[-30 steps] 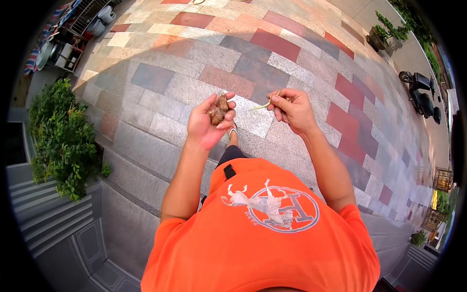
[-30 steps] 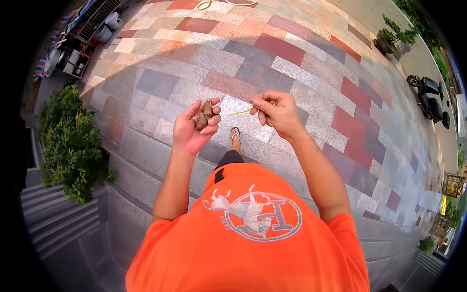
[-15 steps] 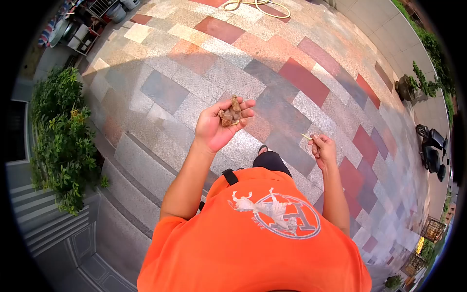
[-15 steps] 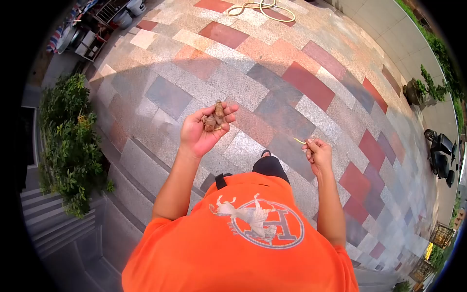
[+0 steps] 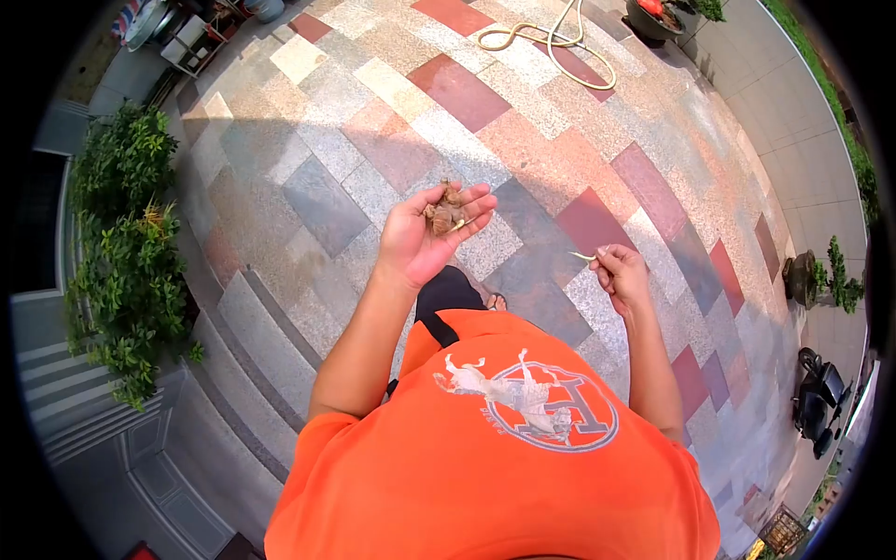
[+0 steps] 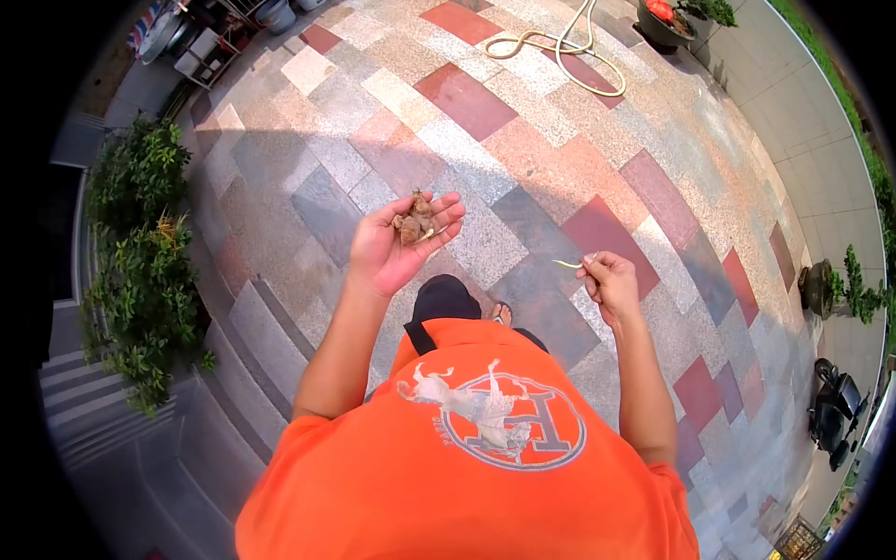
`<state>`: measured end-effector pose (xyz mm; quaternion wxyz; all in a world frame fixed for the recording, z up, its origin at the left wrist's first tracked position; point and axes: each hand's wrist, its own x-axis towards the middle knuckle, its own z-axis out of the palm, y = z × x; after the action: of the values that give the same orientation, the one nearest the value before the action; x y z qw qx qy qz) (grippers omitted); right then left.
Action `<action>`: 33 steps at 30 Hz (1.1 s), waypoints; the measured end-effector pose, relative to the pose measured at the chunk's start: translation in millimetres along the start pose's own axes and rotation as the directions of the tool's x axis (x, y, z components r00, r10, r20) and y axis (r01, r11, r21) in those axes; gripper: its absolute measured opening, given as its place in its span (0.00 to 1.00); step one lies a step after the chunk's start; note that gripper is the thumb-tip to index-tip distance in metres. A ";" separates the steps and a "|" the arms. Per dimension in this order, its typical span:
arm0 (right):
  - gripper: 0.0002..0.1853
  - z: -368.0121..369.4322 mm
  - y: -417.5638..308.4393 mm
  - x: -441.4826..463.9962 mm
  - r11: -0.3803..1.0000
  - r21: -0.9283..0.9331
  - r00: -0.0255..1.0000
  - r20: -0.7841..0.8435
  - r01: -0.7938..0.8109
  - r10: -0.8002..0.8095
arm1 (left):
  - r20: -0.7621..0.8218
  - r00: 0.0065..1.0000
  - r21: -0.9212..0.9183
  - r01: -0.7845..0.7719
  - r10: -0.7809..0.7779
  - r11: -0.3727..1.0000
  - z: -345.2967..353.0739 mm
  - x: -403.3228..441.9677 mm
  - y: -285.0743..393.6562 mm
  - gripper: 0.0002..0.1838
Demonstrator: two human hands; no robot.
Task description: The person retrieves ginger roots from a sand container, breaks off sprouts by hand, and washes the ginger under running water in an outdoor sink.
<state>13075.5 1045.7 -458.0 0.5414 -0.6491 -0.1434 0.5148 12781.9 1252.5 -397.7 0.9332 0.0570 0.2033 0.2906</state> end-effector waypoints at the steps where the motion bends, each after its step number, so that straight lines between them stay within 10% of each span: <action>1: 0.07 24.7 -29.3 15.8 1.000 -0.013 0.998 0.068 0.017 -0.016 | -0.002 1.000 -0.025 -0.017 0.017 1.000 6.0 18.1 9.5 0.15; 7: 0.08 134.5 -132.7 150.8 0.997 -0.062 0.914 0.405 0.047 -0.017 | -0.036 0.998 -0.030 -0.052 0.051 0.998 21.3 162.3 53.7 0.15; 24: 0.13 276.5 -314.0 487.6 0.996 -0.063 0.936 0.341 -0.067 0.084 | 0.003 0.986 0.010 -0.169 0.169 0.986 75.4 486.2 258.0 0.11; 33: 0.11 327.8 -376.8 712.1 0.869 -0.305 0.888 0.374 0.390 -0.267 | -0.141 0.968 -0.134 -0.224 0.206 0.965 92.4 674.1 385.5 0.10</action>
<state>13250.7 1897.6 -464.7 0.4584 -0.6131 -0.4340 0.4751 13124.3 1952.7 -460.5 0.8831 -0.0096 0.2319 0.4077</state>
